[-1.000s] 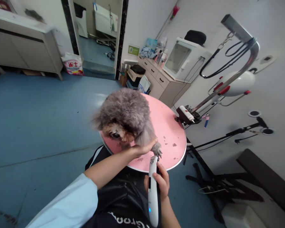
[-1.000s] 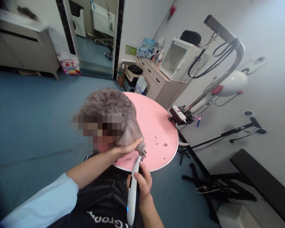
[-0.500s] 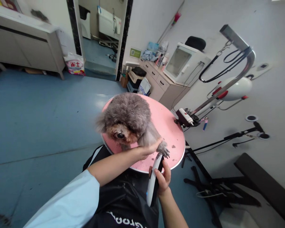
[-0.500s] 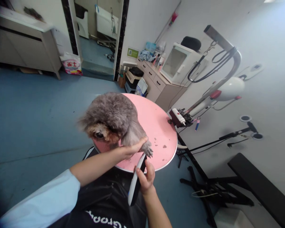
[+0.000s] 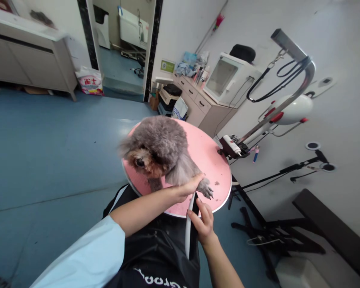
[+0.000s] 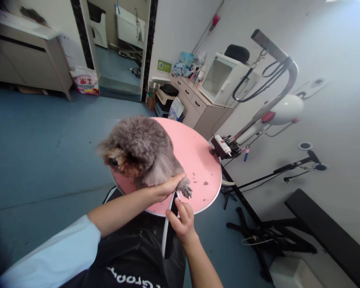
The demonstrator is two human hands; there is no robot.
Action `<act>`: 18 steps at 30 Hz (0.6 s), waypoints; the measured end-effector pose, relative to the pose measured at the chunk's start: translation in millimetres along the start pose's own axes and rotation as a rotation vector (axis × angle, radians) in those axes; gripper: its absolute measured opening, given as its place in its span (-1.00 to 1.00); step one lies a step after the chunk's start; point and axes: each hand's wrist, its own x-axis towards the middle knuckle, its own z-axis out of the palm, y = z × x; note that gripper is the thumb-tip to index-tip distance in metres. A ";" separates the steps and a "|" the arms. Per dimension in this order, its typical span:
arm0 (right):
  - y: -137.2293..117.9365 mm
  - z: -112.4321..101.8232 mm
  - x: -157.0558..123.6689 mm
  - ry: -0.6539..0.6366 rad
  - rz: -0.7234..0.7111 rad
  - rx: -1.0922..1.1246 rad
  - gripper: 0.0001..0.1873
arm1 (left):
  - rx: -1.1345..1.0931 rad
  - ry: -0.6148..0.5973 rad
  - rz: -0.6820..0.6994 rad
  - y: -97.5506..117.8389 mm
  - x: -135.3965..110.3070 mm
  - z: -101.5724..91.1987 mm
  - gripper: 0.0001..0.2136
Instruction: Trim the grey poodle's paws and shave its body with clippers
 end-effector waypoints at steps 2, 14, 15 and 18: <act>4.0 -3.2 -0.9 0.012 -0.038 -0.006 -0.70 | -0.009 0.039 -0.078 3.6 -3.1 2.7 -0.69; 21.2 -11.1 7.3 0.024 -0.151 -0.068 -0.75 | -0.084 0.019 -0.208 -5.0 3.8 4.9 -0.67; 20.8 -11.6 5.5 0.031 -0.151 -0.061 -0.75 | -0.085 0.022 -0.211 -5.5 4.2 4.6 -0.67; 20.1 -11.6 1.2 0.056 -0.133 -0.064 -0.70 | -0.074 0.035 -0.215 -5.4 2.6 5.1 -0.68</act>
